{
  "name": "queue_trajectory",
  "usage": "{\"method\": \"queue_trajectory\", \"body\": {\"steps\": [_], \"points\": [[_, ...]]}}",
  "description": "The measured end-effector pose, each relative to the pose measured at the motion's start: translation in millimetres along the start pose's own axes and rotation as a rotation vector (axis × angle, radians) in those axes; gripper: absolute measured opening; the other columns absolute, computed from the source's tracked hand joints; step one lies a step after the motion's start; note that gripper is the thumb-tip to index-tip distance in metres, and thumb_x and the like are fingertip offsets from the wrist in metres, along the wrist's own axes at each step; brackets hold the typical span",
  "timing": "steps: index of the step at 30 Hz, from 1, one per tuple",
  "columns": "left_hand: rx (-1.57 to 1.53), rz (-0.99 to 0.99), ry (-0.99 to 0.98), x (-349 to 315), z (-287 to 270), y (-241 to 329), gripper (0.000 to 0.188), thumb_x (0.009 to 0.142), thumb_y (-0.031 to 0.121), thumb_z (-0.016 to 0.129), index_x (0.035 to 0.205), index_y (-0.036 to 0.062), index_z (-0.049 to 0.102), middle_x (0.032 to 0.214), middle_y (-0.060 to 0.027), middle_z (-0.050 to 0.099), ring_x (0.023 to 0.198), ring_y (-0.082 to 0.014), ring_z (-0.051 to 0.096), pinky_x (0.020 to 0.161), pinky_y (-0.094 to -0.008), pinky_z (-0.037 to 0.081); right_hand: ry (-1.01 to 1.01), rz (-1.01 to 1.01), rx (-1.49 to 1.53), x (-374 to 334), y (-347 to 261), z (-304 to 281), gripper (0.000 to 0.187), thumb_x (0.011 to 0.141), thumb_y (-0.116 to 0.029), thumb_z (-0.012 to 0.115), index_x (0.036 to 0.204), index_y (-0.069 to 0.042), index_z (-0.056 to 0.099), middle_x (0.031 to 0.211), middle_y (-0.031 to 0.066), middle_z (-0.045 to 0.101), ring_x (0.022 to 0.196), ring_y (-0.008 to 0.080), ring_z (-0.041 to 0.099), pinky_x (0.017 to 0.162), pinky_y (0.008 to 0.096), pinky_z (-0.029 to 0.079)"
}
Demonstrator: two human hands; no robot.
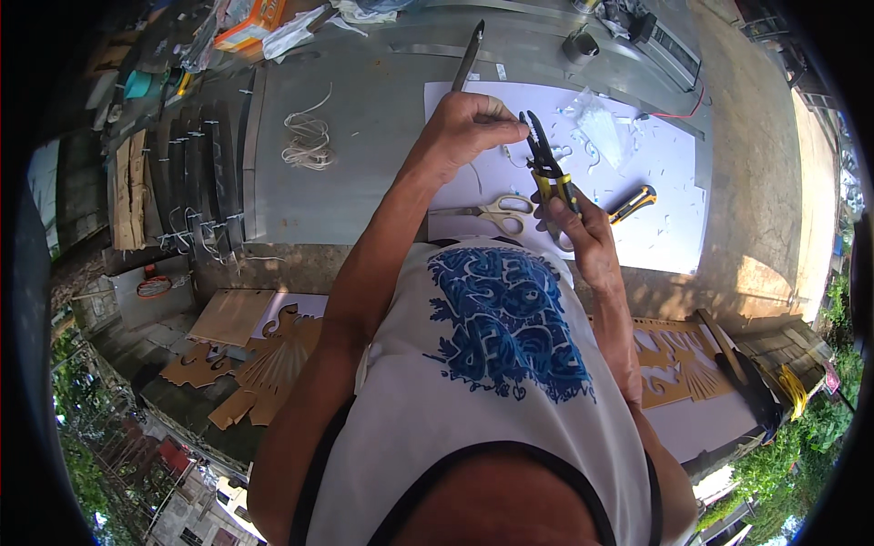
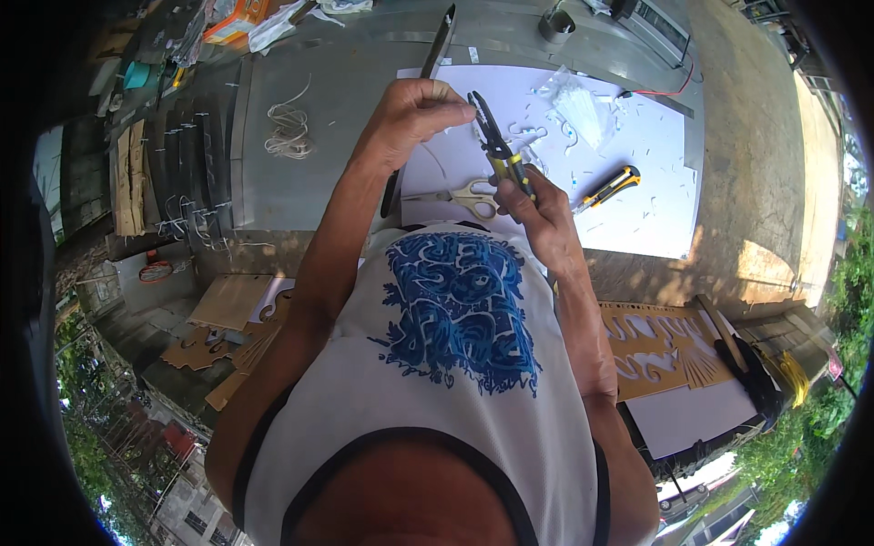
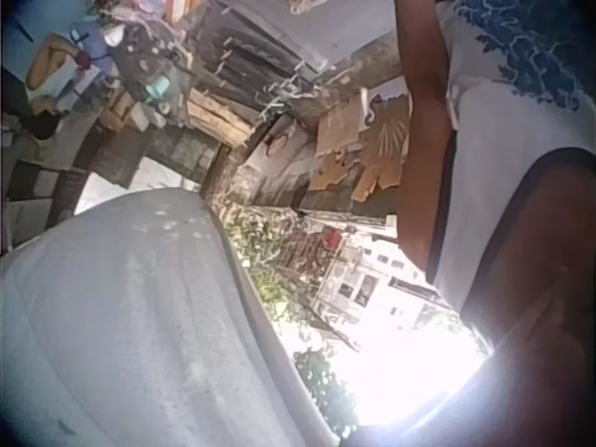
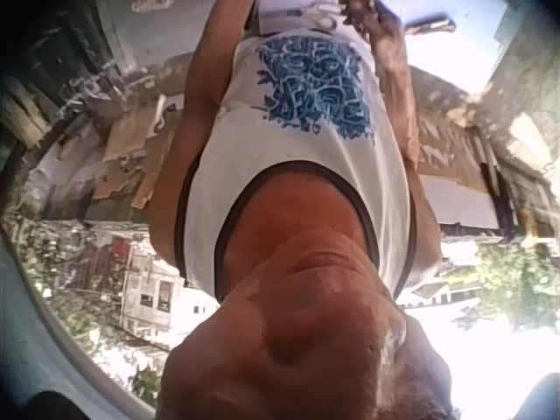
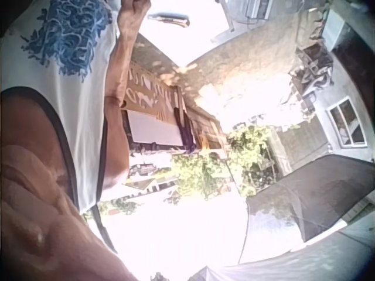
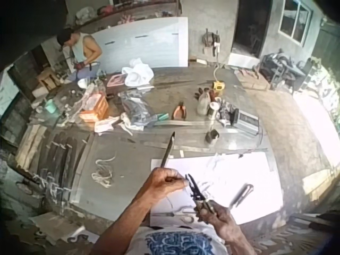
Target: The person is assembling a string of wire lights at a workbench. They use scissors to cut a white wire, then use pliers to strip the ends and attach small LED bulbs. The person repeatedly picks up bulbs, strips the wire, and twists the connections to secure the lights.
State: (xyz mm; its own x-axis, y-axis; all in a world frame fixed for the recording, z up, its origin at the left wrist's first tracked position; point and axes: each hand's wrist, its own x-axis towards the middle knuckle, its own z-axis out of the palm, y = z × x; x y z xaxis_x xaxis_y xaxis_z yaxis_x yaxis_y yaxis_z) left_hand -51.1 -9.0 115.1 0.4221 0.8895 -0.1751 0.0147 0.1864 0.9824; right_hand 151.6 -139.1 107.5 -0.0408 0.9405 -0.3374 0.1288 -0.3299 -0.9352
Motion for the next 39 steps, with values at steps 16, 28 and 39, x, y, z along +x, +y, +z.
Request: {"method": "queue_trajectory", "body": {"steps": [16,28,39], "points": [[-0.043,-0.055,0.044,0.0,2.4,-9.1,0.017,0.079,0.012,0.079,0.087,-0.0024,0.074,0.062,0.0013,0.057,0.052,-0.0034,0.043,0.046,-0.0203,0.027,0.045,-0.170,-0.379,2.4,-5.7,1.6,0.037,0.101,-0.029,0.054,0.101,0.006,0.062,0.085,0.0107,0.057,0.071,0.0187,0.056,0.067,0.0342,0.044],[-0.063,-0.020,0.040,-4.1,2.7,-9.3,0.019,0.075,0.015,0.080,0.089,0.0018,0.075,0.068,0.0007,0.065,0.057,-0.0033,0.046,0.053,-0.0209,0.032,0.111,-0.244,-0.395,2.9,-16.6,6.6,0.028,0.096,-0.018,0.060,0.089,0.008,0.056,0.088,0.0192,0.055,0.069,0.0331,0.053,0.067,0.0419,0.043],[0.230,0.067,-0.064,-11.1,-6.4,5.6,0.019,0.081,0.020,0.076,0.090,0.0026,0.077,0.064,0.0024,0.061,0.059,-0.0033,0.047,0.054,-0.0228,0.034,0.094,-0.219,-0.392,1.5,-15.4,6.8,0.027,0.096,-0.018,0.060,0.091,0.008,0.057,0.089,0.0191,0.055,0.072,0.0333,0.054,0.069,0.0418,0.044]]}}
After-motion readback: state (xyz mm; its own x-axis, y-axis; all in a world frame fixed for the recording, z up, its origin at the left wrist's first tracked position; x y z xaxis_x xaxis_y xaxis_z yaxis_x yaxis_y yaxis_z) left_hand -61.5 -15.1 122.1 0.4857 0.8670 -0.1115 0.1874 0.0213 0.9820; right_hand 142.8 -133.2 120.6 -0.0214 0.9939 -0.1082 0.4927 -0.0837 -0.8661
